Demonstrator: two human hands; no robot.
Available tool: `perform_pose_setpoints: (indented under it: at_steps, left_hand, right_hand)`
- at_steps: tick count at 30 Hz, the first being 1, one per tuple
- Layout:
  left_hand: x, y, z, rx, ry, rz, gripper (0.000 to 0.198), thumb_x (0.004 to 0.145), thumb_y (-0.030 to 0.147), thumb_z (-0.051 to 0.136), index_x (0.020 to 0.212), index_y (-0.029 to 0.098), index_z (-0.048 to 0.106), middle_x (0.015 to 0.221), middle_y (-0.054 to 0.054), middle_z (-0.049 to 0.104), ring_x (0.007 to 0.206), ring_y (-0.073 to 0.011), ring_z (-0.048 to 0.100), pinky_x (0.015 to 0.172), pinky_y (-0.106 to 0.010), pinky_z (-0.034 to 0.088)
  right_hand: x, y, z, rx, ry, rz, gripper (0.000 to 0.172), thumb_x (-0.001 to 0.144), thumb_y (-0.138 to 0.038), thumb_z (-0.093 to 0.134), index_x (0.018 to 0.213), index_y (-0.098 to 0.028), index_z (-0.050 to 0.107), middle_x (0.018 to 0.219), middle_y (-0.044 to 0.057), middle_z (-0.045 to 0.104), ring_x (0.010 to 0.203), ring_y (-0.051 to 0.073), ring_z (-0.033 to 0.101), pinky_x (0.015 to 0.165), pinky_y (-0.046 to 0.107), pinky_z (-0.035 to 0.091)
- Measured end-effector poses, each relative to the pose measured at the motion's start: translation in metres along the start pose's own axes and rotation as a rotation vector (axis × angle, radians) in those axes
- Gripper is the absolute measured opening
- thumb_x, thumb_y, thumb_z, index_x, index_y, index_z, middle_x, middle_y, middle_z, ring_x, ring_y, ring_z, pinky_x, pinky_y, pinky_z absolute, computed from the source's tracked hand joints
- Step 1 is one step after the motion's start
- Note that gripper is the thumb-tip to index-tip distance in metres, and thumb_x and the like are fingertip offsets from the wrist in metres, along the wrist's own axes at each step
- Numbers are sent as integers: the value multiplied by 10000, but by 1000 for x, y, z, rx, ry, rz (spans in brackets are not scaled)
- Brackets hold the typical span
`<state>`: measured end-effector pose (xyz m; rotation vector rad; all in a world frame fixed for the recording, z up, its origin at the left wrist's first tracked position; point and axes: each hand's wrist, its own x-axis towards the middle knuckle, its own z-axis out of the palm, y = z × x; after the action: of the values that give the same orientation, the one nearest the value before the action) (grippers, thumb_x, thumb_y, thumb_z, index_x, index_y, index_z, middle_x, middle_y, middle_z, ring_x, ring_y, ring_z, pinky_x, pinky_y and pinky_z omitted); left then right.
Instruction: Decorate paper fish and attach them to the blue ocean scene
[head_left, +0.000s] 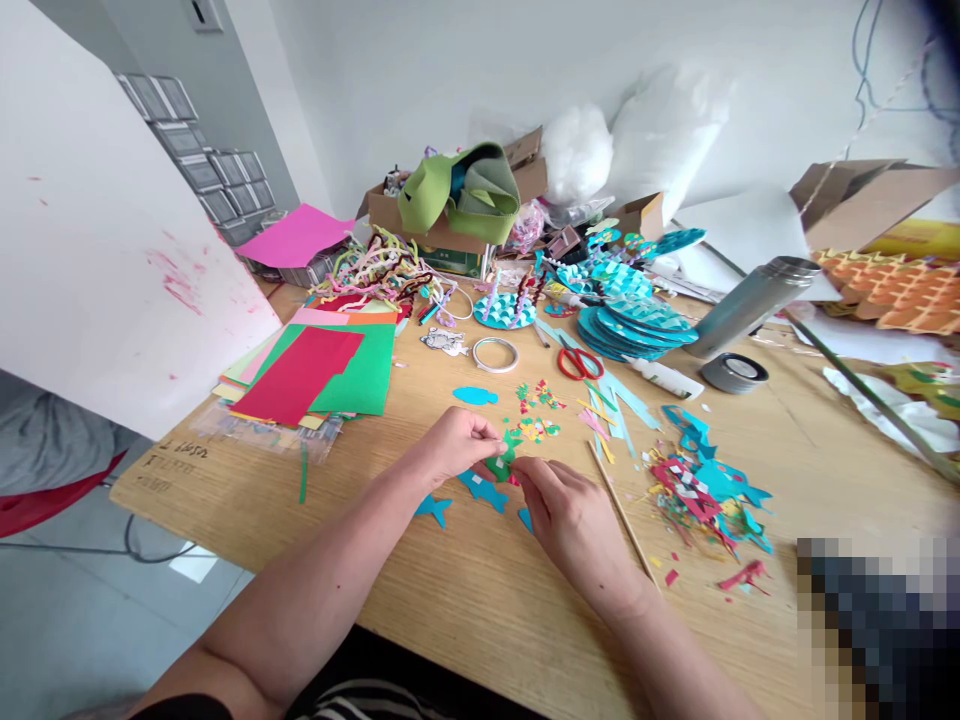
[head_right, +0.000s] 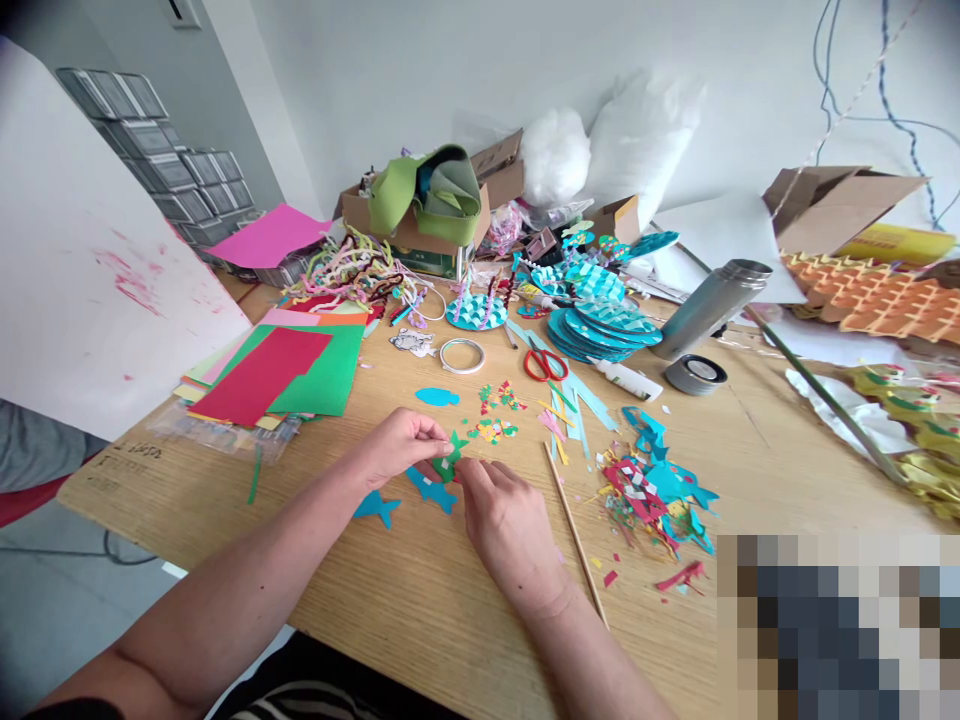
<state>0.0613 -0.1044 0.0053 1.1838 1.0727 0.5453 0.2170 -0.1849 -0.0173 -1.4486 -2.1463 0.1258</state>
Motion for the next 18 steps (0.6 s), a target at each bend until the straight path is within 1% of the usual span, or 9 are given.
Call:
perform_pose_setpoints:
  at_steps: [10, 18]
  left_hand:
    - [1, -3, -1, 9, -11, 8, 114, 685, 179, 711, 644, 96, 644, 572, -17, 648, 518, -106, 618, 520, -227, 547]
    - [1, -4, -1, 19, -13, 9, 98, 690, 167, 693, 647, 96, 643, 575, -19, 650, 516, -108, 615, 513, -228, 543]
  right_hand:
    - [2, -3, -6, -30, 8, -37, 214, 933, -127, 407, 889, -171, 612, 692, 25, 622, 635, 131, 569, 594, 222, 380]
    - [1, -2, -7, -40, -5, -42, 206, 930, -125, 419, 888, -171, 616, 692, 19, 610, 635, 131, 555, 584, 223, 364]
